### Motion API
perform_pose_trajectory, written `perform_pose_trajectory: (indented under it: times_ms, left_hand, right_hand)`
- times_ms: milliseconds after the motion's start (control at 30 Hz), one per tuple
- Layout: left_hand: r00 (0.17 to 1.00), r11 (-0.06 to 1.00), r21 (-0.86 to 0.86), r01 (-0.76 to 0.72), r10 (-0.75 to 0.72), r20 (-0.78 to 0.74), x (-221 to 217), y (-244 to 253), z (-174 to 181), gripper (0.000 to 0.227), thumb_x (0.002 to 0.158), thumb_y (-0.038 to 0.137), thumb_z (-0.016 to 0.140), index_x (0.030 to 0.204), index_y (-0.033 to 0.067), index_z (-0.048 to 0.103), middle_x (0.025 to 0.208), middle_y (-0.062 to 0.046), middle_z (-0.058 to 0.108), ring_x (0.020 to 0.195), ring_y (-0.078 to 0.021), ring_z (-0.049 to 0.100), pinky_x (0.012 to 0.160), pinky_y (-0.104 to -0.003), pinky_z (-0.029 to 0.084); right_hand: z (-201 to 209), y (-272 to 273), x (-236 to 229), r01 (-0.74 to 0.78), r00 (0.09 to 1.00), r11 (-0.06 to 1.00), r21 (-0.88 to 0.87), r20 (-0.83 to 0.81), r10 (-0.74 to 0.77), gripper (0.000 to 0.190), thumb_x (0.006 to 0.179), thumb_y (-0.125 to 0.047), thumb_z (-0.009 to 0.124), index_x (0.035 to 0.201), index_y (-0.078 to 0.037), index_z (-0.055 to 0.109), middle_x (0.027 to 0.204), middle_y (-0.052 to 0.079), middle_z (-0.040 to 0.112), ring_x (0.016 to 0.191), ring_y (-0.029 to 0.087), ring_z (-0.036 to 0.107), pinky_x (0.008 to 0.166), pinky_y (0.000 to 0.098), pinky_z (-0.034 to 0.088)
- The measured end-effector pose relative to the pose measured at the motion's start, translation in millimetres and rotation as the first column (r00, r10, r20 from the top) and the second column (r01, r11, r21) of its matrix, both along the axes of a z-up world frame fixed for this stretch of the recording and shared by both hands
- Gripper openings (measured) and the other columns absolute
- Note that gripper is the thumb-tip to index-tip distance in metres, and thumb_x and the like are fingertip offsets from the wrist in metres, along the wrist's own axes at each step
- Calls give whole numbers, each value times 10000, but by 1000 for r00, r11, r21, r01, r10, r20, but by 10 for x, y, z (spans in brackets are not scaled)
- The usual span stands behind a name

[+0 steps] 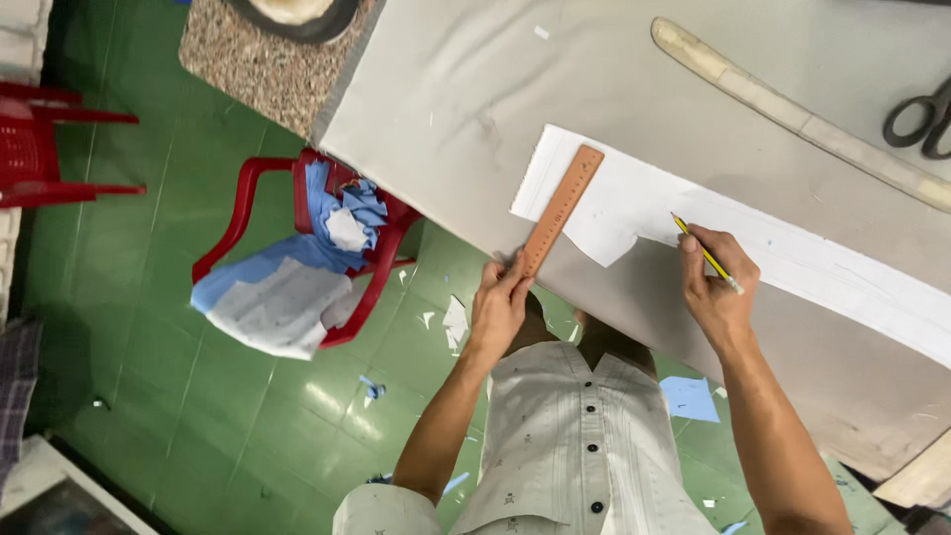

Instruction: The person irons a white paper pattern on a table, then uses a curved ruler and a pencil to trace and mark lines on the paper. They then use a straight ruler to draw additional straight lines and markings on the pattern.

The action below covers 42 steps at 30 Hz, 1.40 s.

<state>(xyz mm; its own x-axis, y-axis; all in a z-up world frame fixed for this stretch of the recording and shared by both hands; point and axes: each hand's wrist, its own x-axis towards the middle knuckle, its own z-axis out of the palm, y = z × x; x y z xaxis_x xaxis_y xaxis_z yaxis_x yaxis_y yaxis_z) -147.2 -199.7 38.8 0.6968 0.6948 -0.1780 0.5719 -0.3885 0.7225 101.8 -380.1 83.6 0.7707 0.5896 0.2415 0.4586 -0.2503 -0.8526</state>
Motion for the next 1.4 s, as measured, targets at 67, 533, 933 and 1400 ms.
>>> perform_pose_trajectory:
  times_ms: [67, 533, 933, 1400]
  left_hand:
    - [999, 998, -43, -51, 51, 6, 78, -44, 144, 451, 965, 221, 698, 1409, 171, 635, 1019, -125, 595, 908, -380, 706, 736, -435, 603]
    - [992, 989, -95, -116, 110, -70, 66, -51, 71, 457, 932, 226, 728, 1382, 226, 650, 1019, -147, 620, 981, -401, 692, 802, -423, 588]
    - [995, 995, 22, -100, 100, 13, -35, 75, -107, 419, 886, 182, 780, 1299, 193, 708, 970, -125, 636, 928, -367, 700, 756, -396, 597]
    - [583, 781, -616, -104, 550, 598, 581, 2503, 1146, 372, 1058, 233, 613, 1419, 154, 568, 856, -160, 672, 595, -256, 683, 463, -334, 560]
  right_hand:
    - [27, -16, 41, -43, 998, 999, 5, 35, 42, 121, 1097, -5, 667, 1123, 75, 755, 914, 247, 717, 826, 443, 714, 733, 484, 546]
    - [27, -87, 137, -124, 989, 987, 105, -65, 132, 142, 1071, 6, 635, 1093, 104, 735, 889, 287, 695, 765, 420, 698, 671, 470, 548]
    - [79, 56, 97, -60, 995, 990, 129, -66, 69, 131, 1057, -17, 665, 1097, 77, 748, 854, 232, 706, 703, 363, 697, 628, 414, 546]
    - [138, 442, -870, 567, 790, 821, 63, -325, -520, 214, 1120, -58, 542, 1222, 56, 692, 982, 235, 742, 888, 341, 741, 833, 446, 584]
